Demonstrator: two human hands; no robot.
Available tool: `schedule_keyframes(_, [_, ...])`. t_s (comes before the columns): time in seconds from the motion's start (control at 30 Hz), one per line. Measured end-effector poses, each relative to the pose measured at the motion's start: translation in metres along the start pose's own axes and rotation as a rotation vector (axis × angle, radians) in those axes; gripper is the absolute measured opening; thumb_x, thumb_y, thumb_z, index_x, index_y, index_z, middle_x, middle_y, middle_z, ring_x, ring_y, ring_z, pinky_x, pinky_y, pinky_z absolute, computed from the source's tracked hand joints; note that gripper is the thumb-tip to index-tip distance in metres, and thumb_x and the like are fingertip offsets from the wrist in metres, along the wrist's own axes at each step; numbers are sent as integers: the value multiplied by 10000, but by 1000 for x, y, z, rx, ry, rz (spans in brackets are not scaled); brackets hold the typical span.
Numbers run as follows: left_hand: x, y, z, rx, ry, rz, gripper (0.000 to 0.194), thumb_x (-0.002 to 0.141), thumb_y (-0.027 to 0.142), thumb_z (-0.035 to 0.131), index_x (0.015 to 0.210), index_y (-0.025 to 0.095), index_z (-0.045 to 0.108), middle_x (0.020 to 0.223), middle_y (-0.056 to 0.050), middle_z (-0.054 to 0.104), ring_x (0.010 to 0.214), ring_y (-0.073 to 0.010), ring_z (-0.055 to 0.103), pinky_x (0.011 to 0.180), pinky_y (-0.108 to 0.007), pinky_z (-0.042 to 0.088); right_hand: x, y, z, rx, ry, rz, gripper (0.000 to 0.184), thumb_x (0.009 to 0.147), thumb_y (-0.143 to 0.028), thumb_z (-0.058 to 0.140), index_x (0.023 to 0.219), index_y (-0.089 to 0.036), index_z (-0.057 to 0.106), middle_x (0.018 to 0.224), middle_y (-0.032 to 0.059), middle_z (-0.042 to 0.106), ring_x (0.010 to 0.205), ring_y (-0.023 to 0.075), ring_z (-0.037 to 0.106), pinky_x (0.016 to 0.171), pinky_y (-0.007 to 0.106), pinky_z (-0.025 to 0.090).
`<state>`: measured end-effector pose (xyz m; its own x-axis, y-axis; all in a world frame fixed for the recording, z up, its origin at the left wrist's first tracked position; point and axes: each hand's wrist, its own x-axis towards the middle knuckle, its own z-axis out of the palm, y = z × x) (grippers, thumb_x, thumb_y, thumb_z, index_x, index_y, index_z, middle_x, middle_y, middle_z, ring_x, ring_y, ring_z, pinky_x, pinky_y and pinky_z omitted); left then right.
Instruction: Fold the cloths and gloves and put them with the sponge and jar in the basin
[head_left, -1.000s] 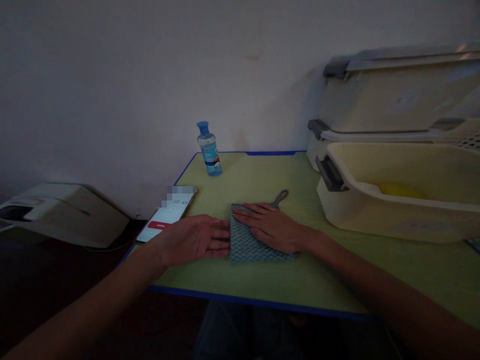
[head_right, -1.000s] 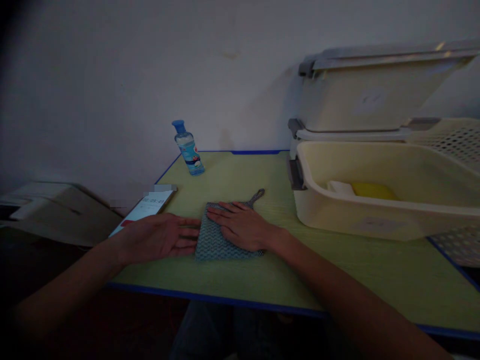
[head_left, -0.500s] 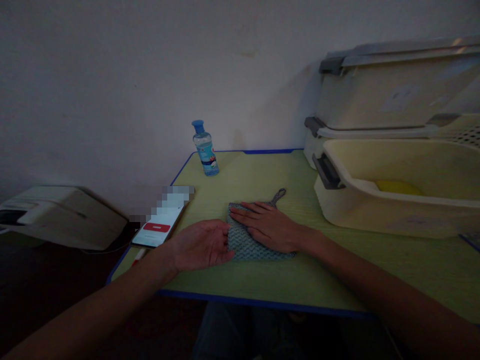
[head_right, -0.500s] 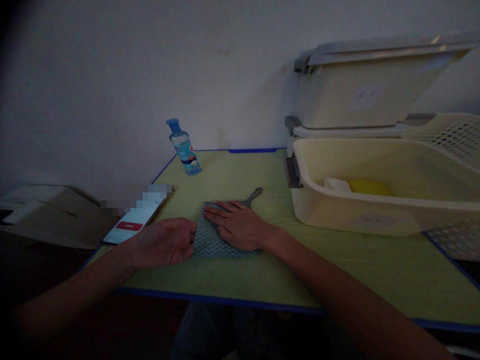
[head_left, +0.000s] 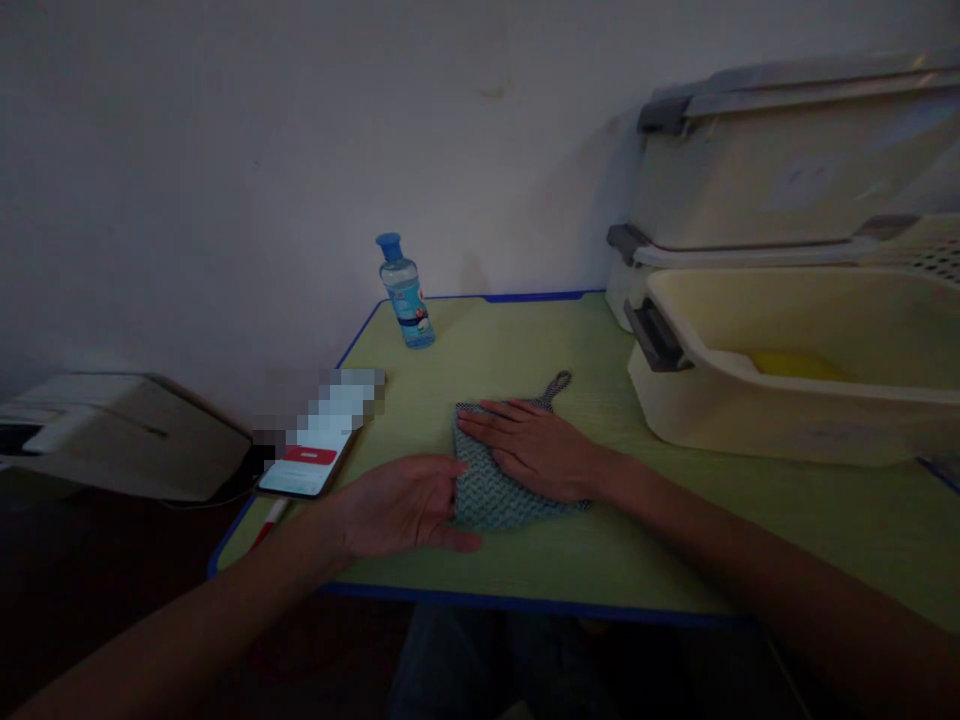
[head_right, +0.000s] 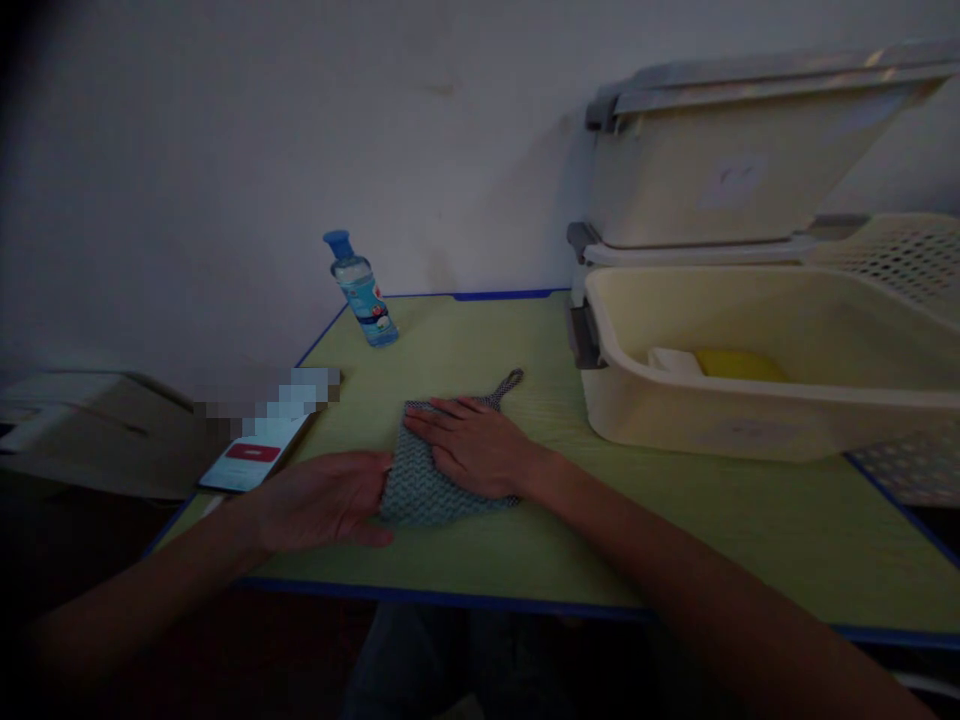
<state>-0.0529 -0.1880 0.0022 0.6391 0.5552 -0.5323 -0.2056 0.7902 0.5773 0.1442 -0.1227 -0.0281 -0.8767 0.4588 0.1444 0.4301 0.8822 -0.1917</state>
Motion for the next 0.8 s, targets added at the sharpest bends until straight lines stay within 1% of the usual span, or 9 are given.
schedule_keyframes(0.1, [-3, -5, 1, -31, -2, 15, 127, 813, 172, 516, 892, 120, 600, 805, -66, 633, 722, -145, 598, 622, -258, 514, 0, 1, 1, -7, -3, -3, 486, 933, -275, 253, 1392, -145, 347, 1444, 39, 365, 1335, 207, 305, 1090, 418, 252])
schedule_keyframes(0.2, [-7, -10, 1, -107, -3, 31, 66, 788, 152, 563, 841, 141, 601, 774, -32, 621, 666, -112, 583, 597, -242, 520, -1, 0, 0, -14, -8, -2, 486, 930, -278, 259, 1392, -158, 349, 1446, 30, 361, 1333, 201, 310, 1090, 412, 256])
schedule_keyframes(0.33, [-20, -15, -5, -109, 35, 45, 106, 791, 179, 586, 891, 157, 615, 799, -27, 635, 734, -120, 607, 661, -251, 522, -1, -1, -2, -17, -19, 3, 493, 934, -282, 243, 1399, -144, 334, 1451, 41, 350, 1336, 205, 305, 1091, 418, 257])
schedule_keyframes(0.43, [-33, -18, -13, -26, 123, 84, 214, 811, 243, 567, 999, 152, 615, 947, -83, 660, 891, -167, 622, 780, -292, 498, 0, -2, -3, -14, -29, -1, 498, 936, -282, 240, 1405, -135, 316, 1462, 53, 329, 1342, 208, 293, 1096, 422, 248])
schedule_keyframes(0.5, [-41, -18, -16, 103, 225, 175, 276, 802, 288, 580, 1050, 167, 598, 1064, -112, 646, 999, -224, 602, 844, -347, 469, 0, -2, -3, -5, -25, -6, 504, 930, -284, 261, 1405, -125, 311, 1458, 74, 335, 1340, 213, 296, 1093, 428, 253])
schedule_keyframes(0.57, [-43, -18, -13, 303, 406, 376, 315, 762, 296, 630, 1057, 193, 591, 1122, -104, 627, 1077, -259, 564, 907, -381, 427, 1, -2, -4, 20, -5, -16, 521, 916, -283, 300, 1403, -98, 300, 1442, 115, 360, 1332, 224, 313, 1081, 443, 276])
schedule_keyframes(0.67, [-37, -15, 3, 654, 686, 692, 367, 721, 261, 662, 1078, 208, 590, 1214, -80, 572, 1204, -265, 461, 1022, -375, 335, 1, -2, -6, 58, 58, 7, 532, 889, -234, 334, 1385, -42, 305, 1398, 181, 407, 1296, 232, 376, 1054, 451, 329])
schedule_keyframes(0.73, [-24, -14, 17, 859, 719, 766, 421, 740, 262, 627, 1152, 206, 560, 1301, -82, 515, 1245, -267, 420, 1075, -397, 272, 0, -5, -9, 51, 94, 37, 529, 862, -177, 340, 1360, 1, 330, 1372, 211, 428, 1277, 239, 403, 1042, 437, 358])
schedule_keyframes(0.8, [-7, -14, 25, 1056, 643, 770, 456, 762, 253, 588, 1209, 183, 530, 1366, -101, 460, 1292, -267, 371, 1120, -408, 178, -3, -10, -11, 22, 127, 62, 525, 827, -122, 338, 1328, 31, 372, 1357, 228, 440, 1280, 249, 399, 1042, 428, 370])
